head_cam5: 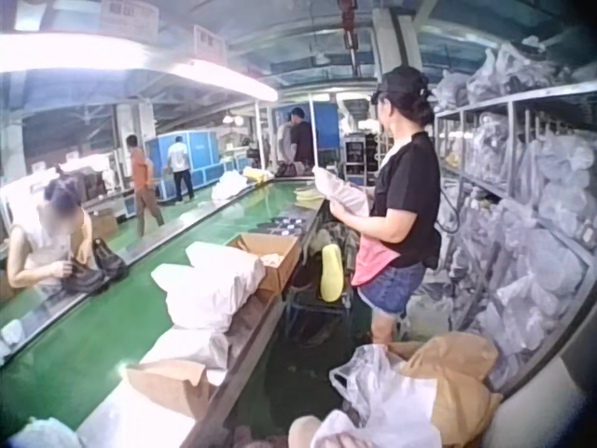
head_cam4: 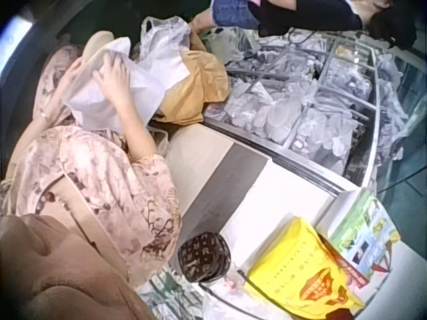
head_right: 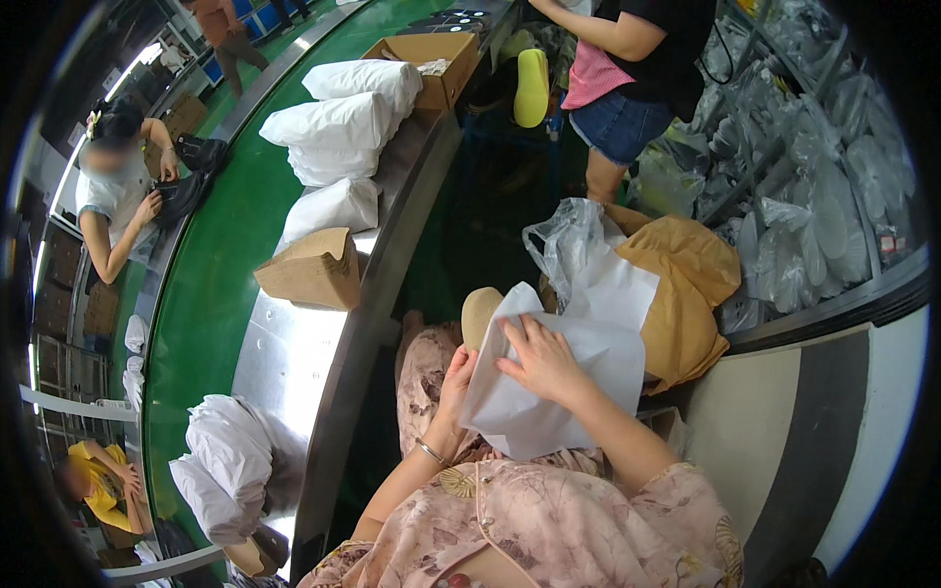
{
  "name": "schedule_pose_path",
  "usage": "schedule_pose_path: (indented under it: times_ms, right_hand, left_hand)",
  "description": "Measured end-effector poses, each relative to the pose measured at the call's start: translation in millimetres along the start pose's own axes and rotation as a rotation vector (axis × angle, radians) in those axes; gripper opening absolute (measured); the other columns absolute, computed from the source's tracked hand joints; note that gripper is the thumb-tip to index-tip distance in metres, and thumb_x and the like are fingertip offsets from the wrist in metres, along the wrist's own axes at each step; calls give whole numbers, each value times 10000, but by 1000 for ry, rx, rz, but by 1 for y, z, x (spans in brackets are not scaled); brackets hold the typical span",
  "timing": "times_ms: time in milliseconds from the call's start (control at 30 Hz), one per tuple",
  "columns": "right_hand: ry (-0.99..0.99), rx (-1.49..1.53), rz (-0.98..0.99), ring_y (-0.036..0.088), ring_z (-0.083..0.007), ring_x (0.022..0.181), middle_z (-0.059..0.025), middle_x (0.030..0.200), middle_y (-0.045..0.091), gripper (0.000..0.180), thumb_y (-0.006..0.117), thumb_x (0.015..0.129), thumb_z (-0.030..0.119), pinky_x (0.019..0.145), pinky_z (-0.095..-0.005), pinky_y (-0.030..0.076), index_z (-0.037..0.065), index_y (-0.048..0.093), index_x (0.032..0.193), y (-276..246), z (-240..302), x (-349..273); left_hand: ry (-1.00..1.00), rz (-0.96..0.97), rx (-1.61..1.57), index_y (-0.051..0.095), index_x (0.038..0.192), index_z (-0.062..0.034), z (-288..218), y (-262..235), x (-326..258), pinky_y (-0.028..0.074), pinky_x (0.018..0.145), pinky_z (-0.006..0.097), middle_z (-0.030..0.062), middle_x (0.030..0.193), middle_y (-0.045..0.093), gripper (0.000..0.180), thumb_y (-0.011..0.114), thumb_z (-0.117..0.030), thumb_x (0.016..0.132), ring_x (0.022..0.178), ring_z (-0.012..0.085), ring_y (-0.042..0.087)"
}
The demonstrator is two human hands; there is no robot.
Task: The person wraps individual shoes in white protective paper and places them on an assembly line.
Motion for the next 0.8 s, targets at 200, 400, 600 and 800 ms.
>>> schedule_pose_path:
  times_ms: [200, 400, 600, 800]
  right_hand:
    - [-260, -217, 87, 346, -362, 1253, -167, 1303, 382, 621, 612, 769, 323, 906, -458, 355, 264, 381, 1342, 1, 33, 1]
    - [-237, -27, 119, 383, -364, 1204, -167, 1295, 389, 619, 601, 783, 306, 928, -480, 357, 209, 372, 1350, 9, 17, 6]
    - [-285, -156, 187, 491, -406, 1056, -269, 1336, 318, 847, 675, 678, 456, 782, -460, 471, 115, 319, 1367, 6, 19, 2]
    - [-145, -410, 261, 526, -406, 894, -317, 1324, 290, 1019, 736, 595, 452, 718, -473, 491, 207, 202, 1427, 15, 16, -3]
  left_hand:
    - [-31, 36, -81, 485, 1142, -92, 6, 6, -6, 485, 844, 312, 42, 1081, 558, 256, 489, -47, 890, 959, 154, 564]
    - [-150, 70, -37, 470, 1134, -70, 17, -1, -12, 509, 773, 277, 66, 1039, 564, 289, 507, 14, 860, 895, 141, 587]
    - [-160, 115, -28, 469, 1103, -61, 22, 2, -19, 520, 757, 285, 67, 1026, 596, 269, 504, 34, 855, 871, 155, 608]
    - [-252, 190, -55, 470, 1126, -61, 28, 0, -11, 504, 627, 258, 74, 1012, 597, 282, 518, -21, 851, 814, 147, 610]
Point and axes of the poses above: each hand's wrist, its own x-axis towards the middle knuckle, its own y-axis out of the palm, z = x × y, the point moved 9 cm from there along x, towards the middle knuckle
